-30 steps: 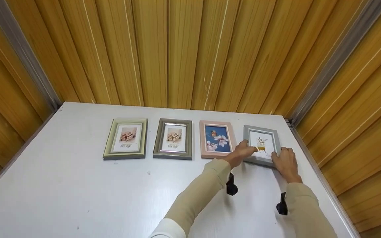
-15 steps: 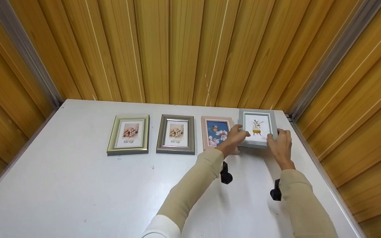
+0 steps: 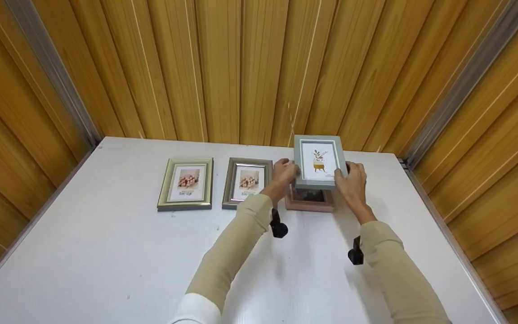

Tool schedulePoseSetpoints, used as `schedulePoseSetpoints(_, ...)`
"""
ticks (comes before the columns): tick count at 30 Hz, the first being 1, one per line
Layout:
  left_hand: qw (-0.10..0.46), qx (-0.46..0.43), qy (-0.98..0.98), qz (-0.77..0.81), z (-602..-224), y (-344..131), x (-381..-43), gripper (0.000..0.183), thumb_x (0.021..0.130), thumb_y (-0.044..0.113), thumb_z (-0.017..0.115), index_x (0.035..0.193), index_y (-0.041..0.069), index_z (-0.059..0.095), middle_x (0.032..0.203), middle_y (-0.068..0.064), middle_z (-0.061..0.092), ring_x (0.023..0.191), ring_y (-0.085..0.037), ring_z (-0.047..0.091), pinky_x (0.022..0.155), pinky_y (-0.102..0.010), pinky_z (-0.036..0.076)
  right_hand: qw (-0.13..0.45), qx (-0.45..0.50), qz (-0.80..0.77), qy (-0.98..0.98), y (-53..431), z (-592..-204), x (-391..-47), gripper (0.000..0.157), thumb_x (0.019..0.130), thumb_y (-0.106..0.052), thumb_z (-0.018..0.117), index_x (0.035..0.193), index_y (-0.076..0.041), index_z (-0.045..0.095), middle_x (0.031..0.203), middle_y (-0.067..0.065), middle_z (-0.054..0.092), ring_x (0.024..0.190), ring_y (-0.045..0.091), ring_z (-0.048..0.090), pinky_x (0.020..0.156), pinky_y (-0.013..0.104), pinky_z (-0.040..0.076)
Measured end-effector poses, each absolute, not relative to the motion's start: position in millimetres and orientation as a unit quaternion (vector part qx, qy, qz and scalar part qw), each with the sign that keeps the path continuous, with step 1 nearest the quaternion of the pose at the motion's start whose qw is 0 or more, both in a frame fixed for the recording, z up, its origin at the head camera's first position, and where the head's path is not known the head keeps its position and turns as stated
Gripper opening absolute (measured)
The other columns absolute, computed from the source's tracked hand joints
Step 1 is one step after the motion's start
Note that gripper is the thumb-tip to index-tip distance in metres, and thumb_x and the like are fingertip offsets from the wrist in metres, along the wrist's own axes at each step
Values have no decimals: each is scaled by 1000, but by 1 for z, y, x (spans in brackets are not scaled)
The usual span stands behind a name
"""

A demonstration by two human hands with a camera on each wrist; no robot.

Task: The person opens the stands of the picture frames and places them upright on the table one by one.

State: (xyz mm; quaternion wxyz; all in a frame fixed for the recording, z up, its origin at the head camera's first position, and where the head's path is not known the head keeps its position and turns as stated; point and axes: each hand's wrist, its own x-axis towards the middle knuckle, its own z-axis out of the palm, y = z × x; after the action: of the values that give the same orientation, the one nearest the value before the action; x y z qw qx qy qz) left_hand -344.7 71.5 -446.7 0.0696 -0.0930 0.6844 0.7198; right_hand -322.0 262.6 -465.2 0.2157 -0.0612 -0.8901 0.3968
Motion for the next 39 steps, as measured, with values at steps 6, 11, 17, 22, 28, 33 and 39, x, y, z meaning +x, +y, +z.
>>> schedulePoseSetpoints(6,85,-100,698,704,-447,42,-351,60,90,0,52,150,1,48,143,-17,60,102,-17,58,85,-26,52,203,-27,415,-886,236,-458,-324,47,96,-12,60,134,15,55,121,30,56,115,41,57,101,51,49)
schedulePoseSetpoints(11,97,-85,687,715,-456,21,-353,58,90,-2,53,148,-2,49,142,-19,59,97,-14,55,89,-28,49,164,-35,443,-880,222,-457,-324,48,95,-14,63,135,12,56,119,26,58,110,35,58,94,43,50)
schedulePoseSetpoints(17,159,-37,666,728,-470,-19,-348,65,88,-5,58,152,0,45,146,-15,56,102,-14,58,96,-32,55,104,-41,471,-875,207,-465,-322,51,92,-11,65,138,9,56,121,27,63,113,36,63,99,44,52)
schedulePoseSetpoints(22,168,-15,657,735,-470,-53,-343,65,86,-9,60,150,0,47,137,-17,57,98,-17,60,81,-26,57,49,-32,487,-871,189,-462,-324,55,92,-14,68,142,4,55,129,25,64,119,36,64,103,45,52)
schedulePoseSetpoints(28,157,12,659,736,-458,-77,-335,68,86,-9,65,150,1,45,143,-16,52,103,-19,61,86,-27,58,33,-22,522,-852,175,-449,-323,61,90,-13,71,147,-2,51,131,24,64,121,36,63,104,45,52)
schedulePoseSetpoints(33,129,41,678,723,-444,-89,-314,66,83,-10,67,146,3,52,136,-17,56,109,-21,61,91,-33,58,12,4,531,-847,174,-435,-307,65,91,-14,73,149,-2,47,130,23,62,120,34,63,101,41,56)
schedulePoseSetpoints(39,113,75,693,708,-415,-98,-294,67,83,-10,68,146,6,52,129,-15,58,107,-21,57,92,-31,58,7,36,535,-844,176,-409,-290,69,92,-14,74,152,-3,42,131,23,60,119,34,63,97,37,59)
